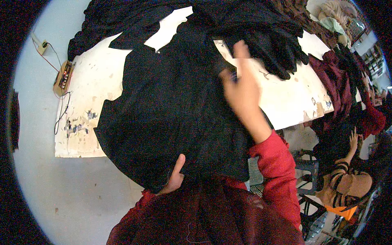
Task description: The person uses a small blade to cut along the seams and edges of a black garment laid on a table. They repeatedly adjust the fabric, lift sections, and make precise cuts along the garment's length.
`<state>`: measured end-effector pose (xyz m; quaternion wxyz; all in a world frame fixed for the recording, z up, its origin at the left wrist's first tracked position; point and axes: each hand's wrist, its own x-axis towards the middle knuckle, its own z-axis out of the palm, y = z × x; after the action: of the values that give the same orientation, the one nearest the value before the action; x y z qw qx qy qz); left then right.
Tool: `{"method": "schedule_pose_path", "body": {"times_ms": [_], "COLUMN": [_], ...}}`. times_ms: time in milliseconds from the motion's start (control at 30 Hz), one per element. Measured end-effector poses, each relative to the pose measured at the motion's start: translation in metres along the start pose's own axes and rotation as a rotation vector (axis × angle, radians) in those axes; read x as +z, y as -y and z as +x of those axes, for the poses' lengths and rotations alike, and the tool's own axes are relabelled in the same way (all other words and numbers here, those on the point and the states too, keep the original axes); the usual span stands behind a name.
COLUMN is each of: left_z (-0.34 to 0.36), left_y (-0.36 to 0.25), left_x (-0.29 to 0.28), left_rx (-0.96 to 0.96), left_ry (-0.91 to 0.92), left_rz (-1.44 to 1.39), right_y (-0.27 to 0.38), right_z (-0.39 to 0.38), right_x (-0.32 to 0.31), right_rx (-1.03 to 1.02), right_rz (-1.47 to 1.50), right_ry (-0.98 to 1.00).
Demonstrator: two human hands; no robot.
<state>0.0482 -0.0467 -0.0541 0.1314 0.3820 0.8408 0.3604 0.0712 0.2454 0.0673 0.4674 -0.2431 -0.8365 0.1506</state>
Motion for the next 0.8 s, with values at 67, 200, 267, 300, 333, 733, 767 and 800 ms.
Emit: {"method": "schedule_pose_path", "body": {"times_ms": [67,200,267,300,333,733,767,800], "left_z": [0.001,0.016,0.016,0.015,0.015,0.021,0.019,0.019], "left_y": [-0.005,-0.023,-0.027,-0.028,-0.026,-0.025,-0.021,-0.016], "left_x": [-0.007,-0.014,-0.012,-0.011,-0.012,-0.041,-0.040,-0.037], "left_rx": [-0.019,0.035,0.009,-0.031,-0.081,0.061,0.027,-0.029], "left_ry": [-0.055,0.013,0.001,0.018,0.017,0.330,0.359,0.359], "left_rz": [0.051,-0.257,-0.329,-0.297,-0.266,-0.678,-0.807,-1.003], "right_y": [0.016,0.044,0.033,0.022,0.020,0.070,0.072,0.072], "right_z": [0.016,-0.020,-0.035,-0.025,-0.009,-0.122,-0.119,-0.118], "right_x": [-0.016,-0.026,-0.016,-0.012,-0.015,-0.027,-0.031,-0.033], "right_rx": [0.229,-0.185,-0.062,-0.015,0.109,-0.297,-0.281,-0.265], "right_rz": [0.478,0.791,0.339,-0.061,-0.101,0.651,0.709,0.766], "right_ry": [0.198,1.142,0.792,0.357,0.115,0.905,0.855,0.805]}}
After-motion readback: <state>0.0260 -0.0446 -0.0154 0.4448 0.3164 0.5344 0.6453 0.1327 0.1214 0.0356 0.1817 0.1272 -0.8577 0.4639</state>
